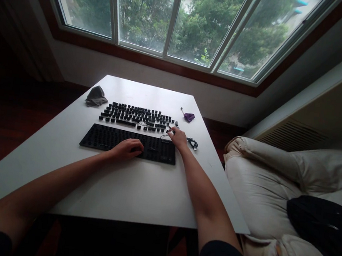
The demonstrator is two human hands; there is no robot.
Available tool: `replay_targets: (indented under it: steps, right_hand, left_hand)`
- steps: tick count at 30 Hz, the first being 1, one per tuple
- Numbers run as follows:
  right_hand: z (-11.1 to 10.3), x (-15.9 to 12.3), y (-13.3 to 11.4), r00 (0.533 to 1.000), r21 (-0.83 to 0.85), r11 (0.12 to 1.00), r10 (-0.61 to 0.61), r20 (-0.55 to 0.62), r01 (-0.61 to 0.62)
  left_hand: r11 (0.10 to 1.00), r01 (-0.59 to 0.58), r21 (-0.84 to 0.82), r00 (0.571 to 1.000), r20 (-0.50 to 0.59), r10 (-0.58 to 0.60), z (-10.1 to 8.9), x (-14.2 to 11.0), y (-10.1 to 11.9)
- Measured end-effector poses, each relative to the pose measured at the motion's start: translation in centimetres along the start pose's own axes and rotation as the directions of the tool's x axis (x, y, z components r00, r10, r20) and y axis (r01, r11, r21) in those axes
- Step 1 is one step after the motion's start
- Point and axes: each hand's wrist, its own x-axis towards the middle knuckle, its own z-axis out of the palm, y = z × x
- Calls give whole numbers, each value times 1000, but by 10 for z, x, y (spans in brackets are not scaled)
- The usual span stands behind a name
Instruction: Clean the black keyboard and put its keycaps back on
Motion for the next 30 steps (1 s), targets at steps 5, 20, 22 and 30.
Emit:
replay_targets:
  steps: [5,20,22,30]
  right_hand:
    - [12,17,6,999,-61,998,4,48,-1]
    - [5,11,0,1000,70,998,-6,20,5]
    - [-2,0,-4,999,158,986,-46,-5,46]
    - [-35,-59,-31,995,565,822,-104,12,79]
  left_hand:
    - [1000,-10,21,1000,-3,10,0,0,-1]
    - [996,-20,89,1000,21,18,-1,1,2]
    - [992,-24,124,1000,21,21,1,2,3]
    - [943,-79,324,996,74,57,8,6,13]
